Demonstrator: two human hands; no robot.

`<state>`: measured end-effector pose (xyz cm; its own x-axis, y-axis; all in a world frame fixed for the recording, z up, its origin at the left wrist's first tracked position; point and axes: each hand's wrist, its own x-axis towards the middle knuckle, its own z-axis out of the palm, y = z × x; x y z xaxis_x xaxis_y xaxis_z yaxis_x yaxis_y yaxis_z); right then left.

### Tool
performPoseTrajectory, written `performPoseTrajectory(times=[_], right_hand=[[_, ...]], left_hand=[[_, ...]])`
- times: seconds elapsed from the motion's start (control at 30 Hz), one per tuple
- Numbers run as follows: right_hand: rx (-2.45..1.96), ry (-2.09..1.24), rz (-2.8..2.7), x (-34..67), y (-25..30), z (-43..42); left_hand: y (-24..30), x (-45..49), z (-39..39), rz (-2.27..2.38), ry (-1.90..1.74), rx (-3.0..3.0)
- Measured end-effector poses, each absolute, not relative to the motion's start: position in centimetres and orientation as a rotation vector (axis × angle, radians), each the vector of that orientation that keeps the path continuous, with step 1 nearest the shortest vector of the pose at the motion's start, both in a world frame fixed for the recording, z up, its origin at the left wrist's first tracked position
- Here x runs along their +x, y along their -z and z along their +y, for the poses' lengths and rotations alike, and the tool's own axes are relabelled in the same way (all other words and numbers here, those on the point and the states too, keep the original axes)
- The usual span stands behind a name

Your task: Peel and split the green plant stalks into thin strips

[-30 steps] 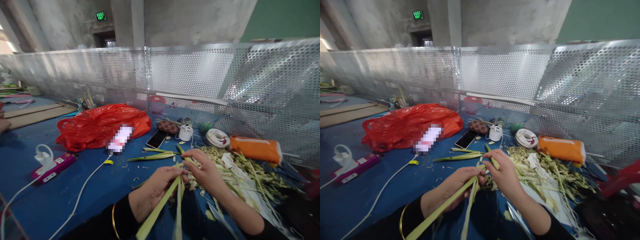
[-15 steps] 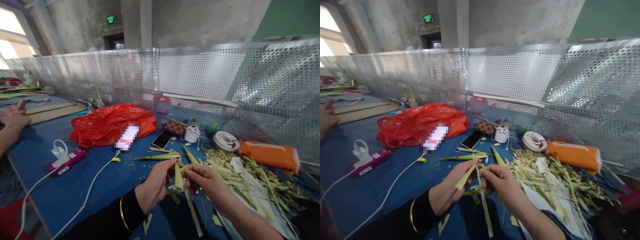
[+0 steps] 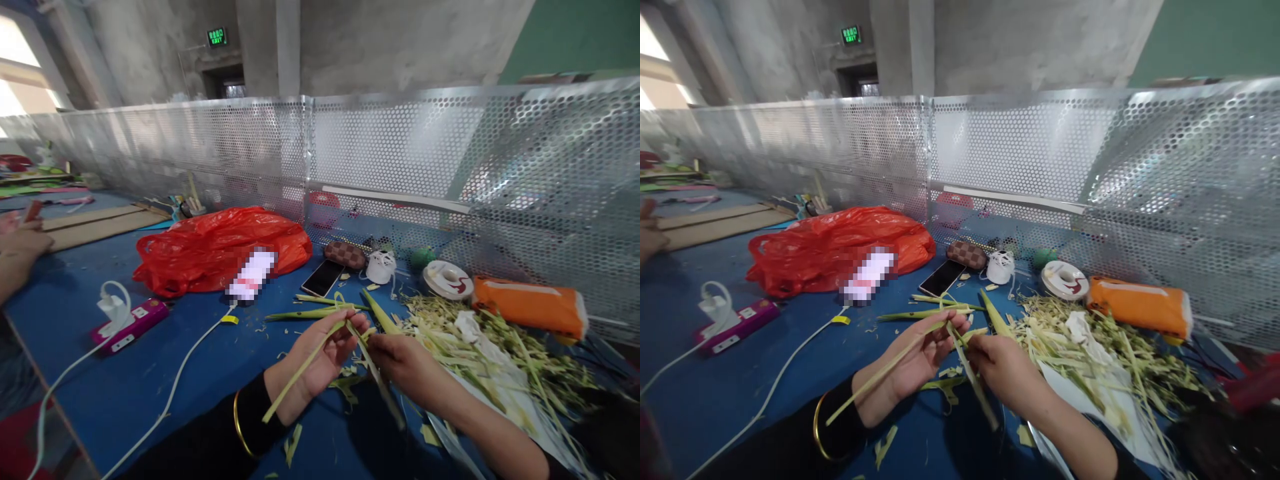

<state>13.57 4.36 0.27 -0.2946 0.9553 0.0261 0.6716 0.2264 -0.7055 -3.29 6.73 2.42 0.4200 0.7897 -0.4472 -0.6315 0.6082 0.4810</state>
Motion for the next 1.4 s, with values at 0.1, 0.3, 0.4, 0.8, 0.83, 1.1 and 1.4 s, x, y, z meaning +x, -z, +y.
performPoseTrajectory(times=[0.1,0.3,0.4,0.8,0.83,1.1,1.4], right_hand=[[-1.555,-0.559,-2.105,14.0,-0.6,4.5],[-1.408,-0.278,-1.988,14.0,-1.1,4.3],[-1.335,-0.047,-2.006,13.7,-1.3,3.9],[-1.427,-0.252,-2.071,14.9,-1.7,4.8],[-1.457,-0.317,-2.074,14.9,-1.5,4.9],[-1.474,-0.422,-2.041,15.0,-0.7,5.4],[-0.760,0.542,-2.354,13.4,-1.9,3.3]], left_hand=[[-2.3,-3.1,6.6,0.687,-0.886,0.267],[-1.4,-2.9,6.4,0.718,-1.000,0.350],[-1.8,-2.9,6.3,0.806,-0.922,0.319],[-1.6,-2.9,6.4,0.864,-0.740,0.644],[-1.6,-3.0,6.4,0.845,-0.758,0.646],[-2.7,-3.0,6.3,0.821,-0.733,0.417],[-1.5,-3.2,6.7,0.778,-0.798,0.392]])
